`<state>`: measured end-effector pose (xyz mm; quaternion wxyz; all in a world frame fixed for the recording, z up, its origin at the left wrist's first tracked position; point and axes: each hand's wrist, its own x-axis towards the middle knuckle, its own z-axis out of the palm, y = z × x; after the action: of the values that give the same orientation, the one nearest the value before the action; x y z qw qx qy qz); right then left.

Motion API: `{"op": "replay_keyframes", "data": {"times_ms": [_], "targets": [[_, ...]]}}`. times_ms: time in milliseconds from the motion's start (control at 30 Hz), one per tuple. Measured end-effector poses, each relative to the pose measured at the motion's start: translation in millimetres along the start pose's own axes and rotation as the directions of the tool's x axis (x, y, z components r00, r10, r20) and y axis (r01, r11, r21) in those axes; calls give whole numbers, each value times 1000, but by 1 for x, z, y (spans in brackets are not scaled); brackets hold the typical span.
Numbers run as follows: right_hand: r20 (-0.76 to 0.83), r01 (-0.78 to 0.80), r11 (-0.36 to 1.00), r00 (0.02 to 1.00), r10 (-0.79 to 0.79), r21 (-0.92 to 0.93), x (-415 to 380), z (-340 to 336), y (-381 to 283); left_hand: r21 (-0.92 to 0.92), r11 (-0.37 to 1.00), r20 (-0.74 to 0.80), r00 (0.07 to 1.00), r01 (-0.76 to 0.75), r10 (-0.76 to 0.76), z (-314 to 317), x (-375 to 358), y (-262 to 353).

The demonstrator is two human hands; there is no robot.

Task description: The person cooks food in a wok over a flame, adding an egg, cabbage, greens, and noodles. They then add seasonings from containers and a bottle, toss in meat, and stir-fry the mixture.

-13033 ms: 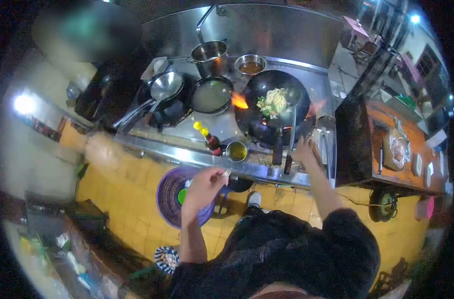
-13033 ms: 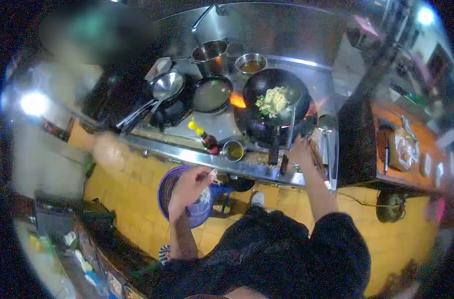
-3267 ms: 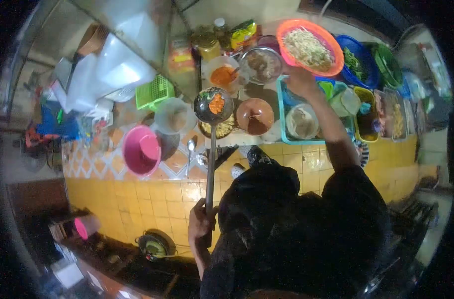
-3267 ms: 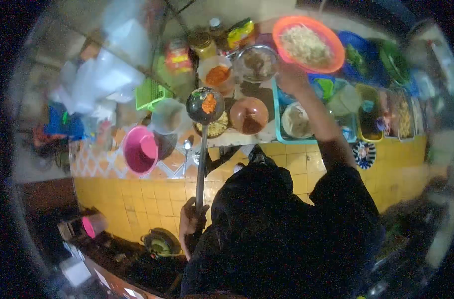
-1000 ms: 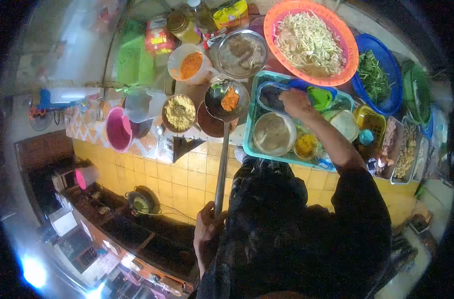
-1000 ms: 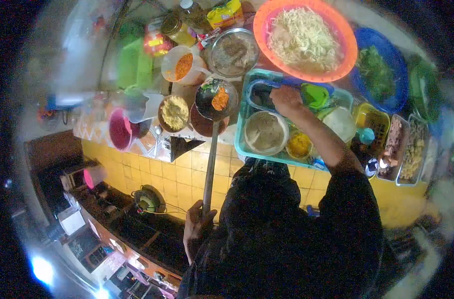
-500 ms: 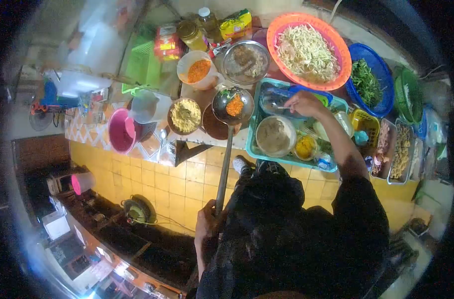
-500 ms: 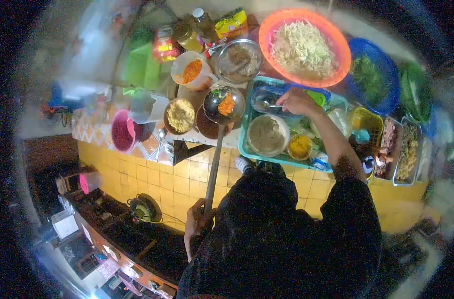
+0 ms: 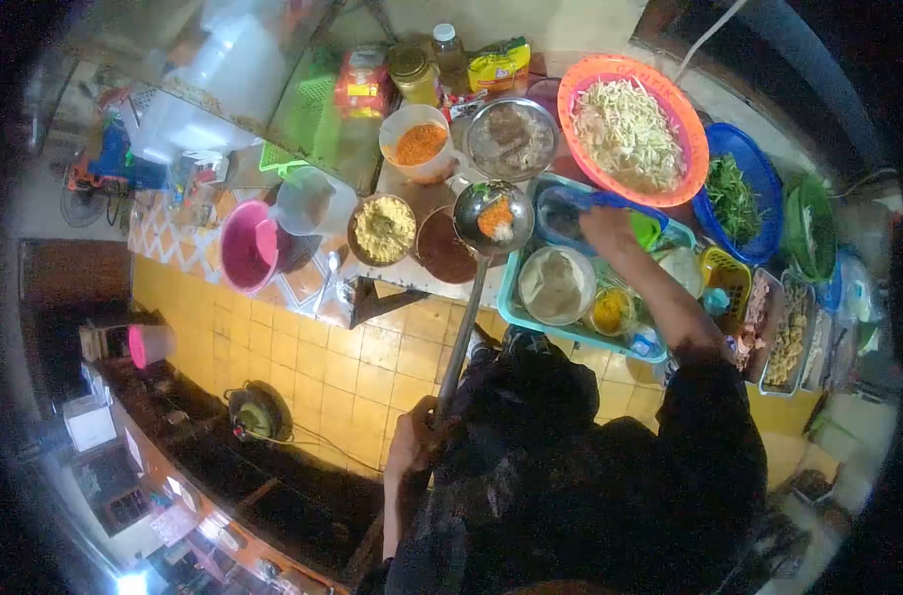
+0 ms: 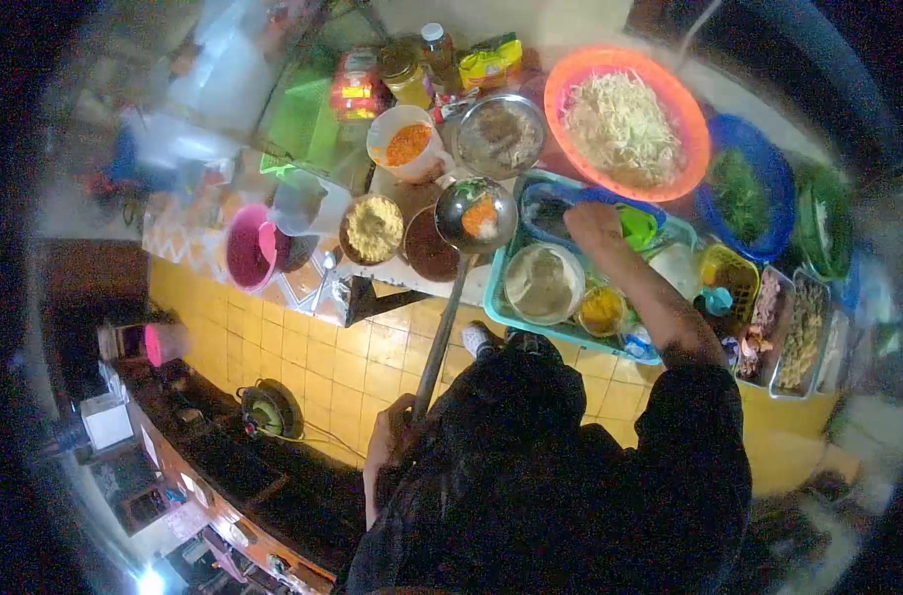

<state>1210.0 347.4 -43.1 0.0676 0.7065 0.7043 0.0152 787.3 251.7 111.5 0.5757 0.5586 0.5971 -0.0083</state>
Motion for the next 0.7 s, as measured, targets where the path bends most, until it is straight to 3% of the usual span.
{"op": "replay_keyframes", "data": {"times_ms": [100, 167, 200, 267, 300, 367, 400, 467, 567, 700], "targets": [[-156, -16, 1000, 988, 19, 17, -14, 27, -2, -25, 999, 2, 1000, 24, -24, 1, -1, -8], [-2, -35, 999, 999, 35, -9, -21, 17, 3, -21, 1000, -6, 1000, -17, 17, 2, 1, -9], [2, -41, 999, 999, 41, -5, -21, 10, 5, -14, 1000, -2, 1000, -15, 15, 0, -1, 2], [119, -25, 978, 993, 0, 205, -15, 1, 7, 70, 990, 15, 993, 120, -121, -4, -5, 31], [122, -33, 977, 992, 7, 209, -11, 2, 5, 77, 990, 19, 992, 120, -122, -2, -3, 27], [287, -21, 991, 958, -18, 131, 0, 3, -2, 74, 989, -28, 991, 130, -129, 2, 1, 13], [291, -30, 990, 957, -12, 138, 5, -2, -8, 84, 988, -24, 991, 133, -132, 2, 1, 19], [295, -225, 899, 949, 114, 376, 10, -17, -15, -36, 994, -23, 994, 106, -107, 1, -3, 34], [305, -176, 891, 951, 44, 419, 9, -40, -11, 35, 972, 20, 972, 233, -234, -4, -1, 43], [288, -212, 939, 949, 132, 270, 6, -57, -18, 116, 973, -2, 979, 201, -202, 0, 5, 14]]}}
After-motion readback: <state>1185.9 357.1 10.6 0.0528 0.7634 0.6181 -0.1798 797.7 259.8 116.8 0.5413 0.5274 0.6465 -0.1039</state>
